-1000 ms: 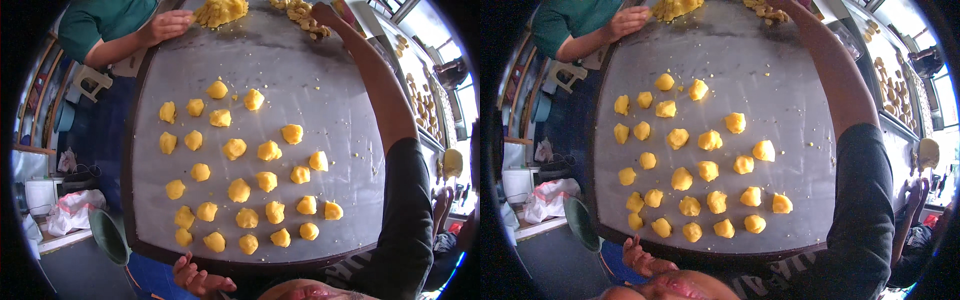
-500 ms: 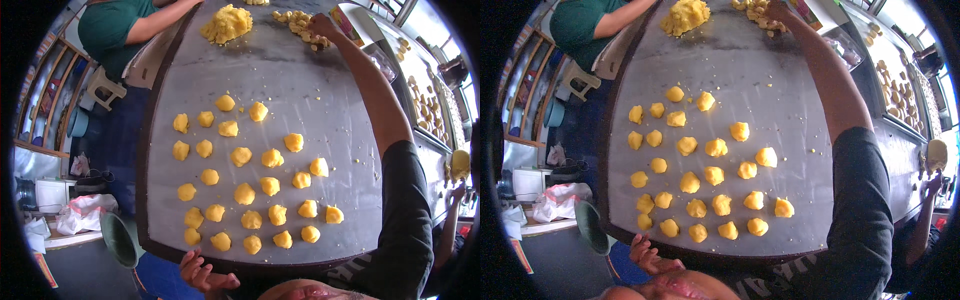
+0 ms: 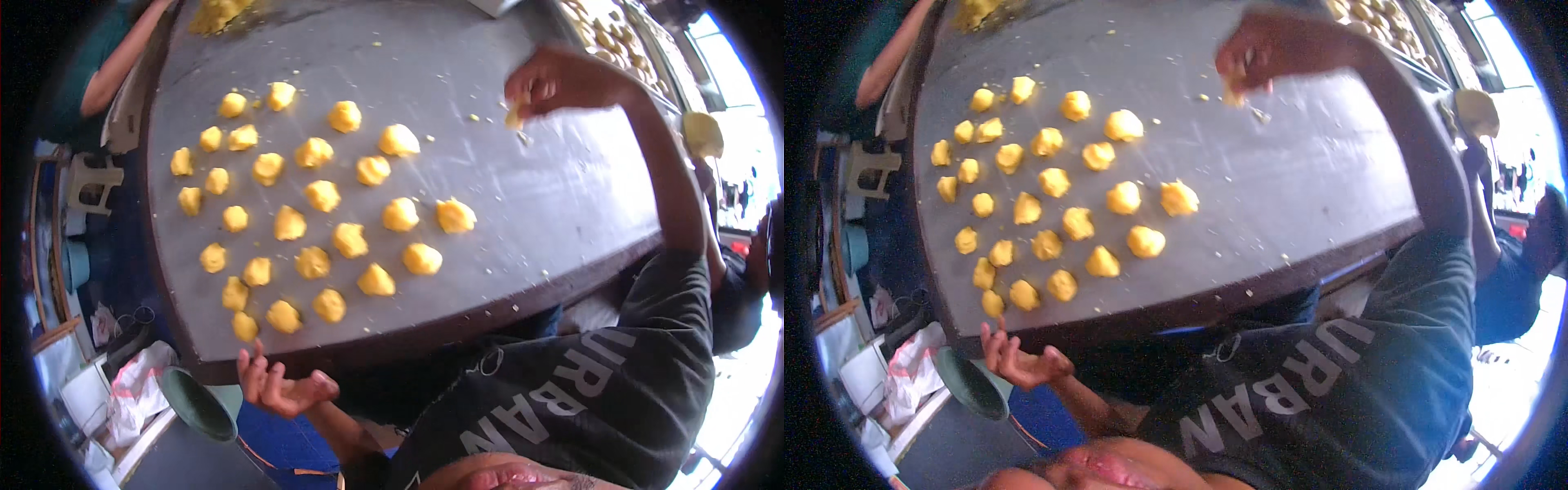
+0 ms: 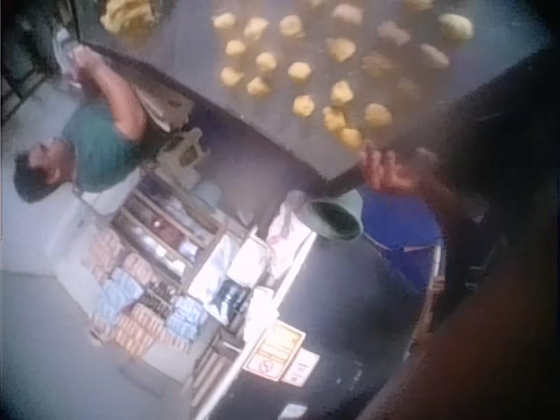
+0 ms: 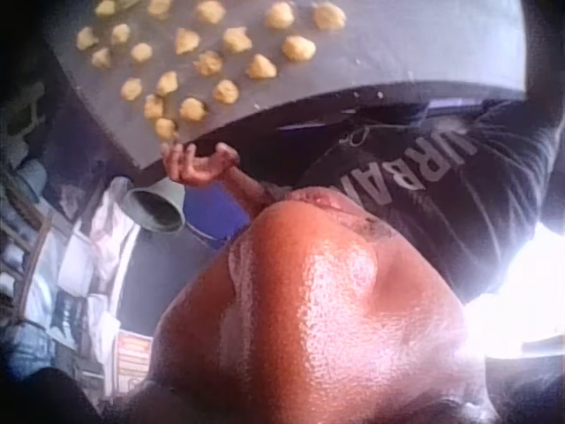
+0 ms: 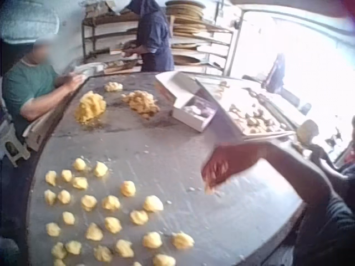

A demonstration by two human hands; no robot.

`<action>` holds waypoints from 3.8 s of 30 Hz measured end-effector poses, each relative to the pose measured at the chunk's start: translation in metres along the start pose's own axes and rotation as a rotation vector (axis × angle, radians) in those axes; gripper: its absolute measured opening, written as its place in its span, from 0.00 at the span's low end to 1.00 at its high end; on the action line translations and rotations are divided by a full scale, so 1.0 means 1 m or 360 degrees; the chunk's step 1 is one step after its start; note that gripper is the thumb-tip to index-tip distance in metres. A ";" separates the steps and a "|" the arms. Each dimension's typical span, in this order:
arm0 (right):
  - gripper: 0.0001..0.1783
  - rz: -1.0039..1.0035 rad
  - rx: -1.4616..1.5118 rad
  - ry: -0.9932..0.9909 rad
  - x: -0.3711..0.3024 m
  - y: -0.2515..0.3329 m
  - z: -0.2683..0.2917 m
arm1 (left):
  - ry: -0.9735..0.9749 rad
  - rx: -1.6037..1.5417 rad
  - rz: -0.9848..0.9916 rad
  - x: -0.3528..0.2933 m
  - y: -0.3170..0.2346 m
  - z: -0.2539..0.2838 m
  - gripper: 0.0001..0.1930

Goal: The person takes small portions of yellow dough, flattens them by hand on a metal table, and folds the edges inward to create rounded shapes.

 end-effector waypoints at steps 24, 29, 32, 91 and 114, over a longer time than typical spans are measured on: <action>0.44 -0.0111 -0.0877 -0.1883 -0.054 -0.019 -0.035 | -0.0085 -0.0019 -0.0015 0.019 -0.020 -0.004 0.23; 0.41 0.0004 -0.1154 -0.1892 -0.054 -0.025 -0.039 | -0.0098 -0.0013 -0.0023 0.019 -0.020 -0.004 0.23; 0.41 -0.0045 -0.1154 -0.1751 -0.040 -0.042 -0.054 | -0.0123 -0.0046 -0.0012 0.020 -0.023 -0.004 0.23; 0.44 -0.0027 -0.1004 -0.1829 -0.069 -0.021 -0.059 | -0.0157 -0.0081 -0.0074 0.020 -0.021 0.000 0.24; 0.39 -0.0086 -0.1233 -0.1571 -0.047 -0.041 -0.073 | -0.0182 -0.0101 -0.0086 0.015 -0.017 -0.001 0.25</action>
Point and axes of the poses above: each hand's wrist, its own x-axis towards the middle knuckle, its own z-axis out of the back of the hand, y = z × x, the point moved 8 cm from there along x, towards the middle knuckle, and after that the axes turned 9 degrees about -y, right-handed, at the moved point
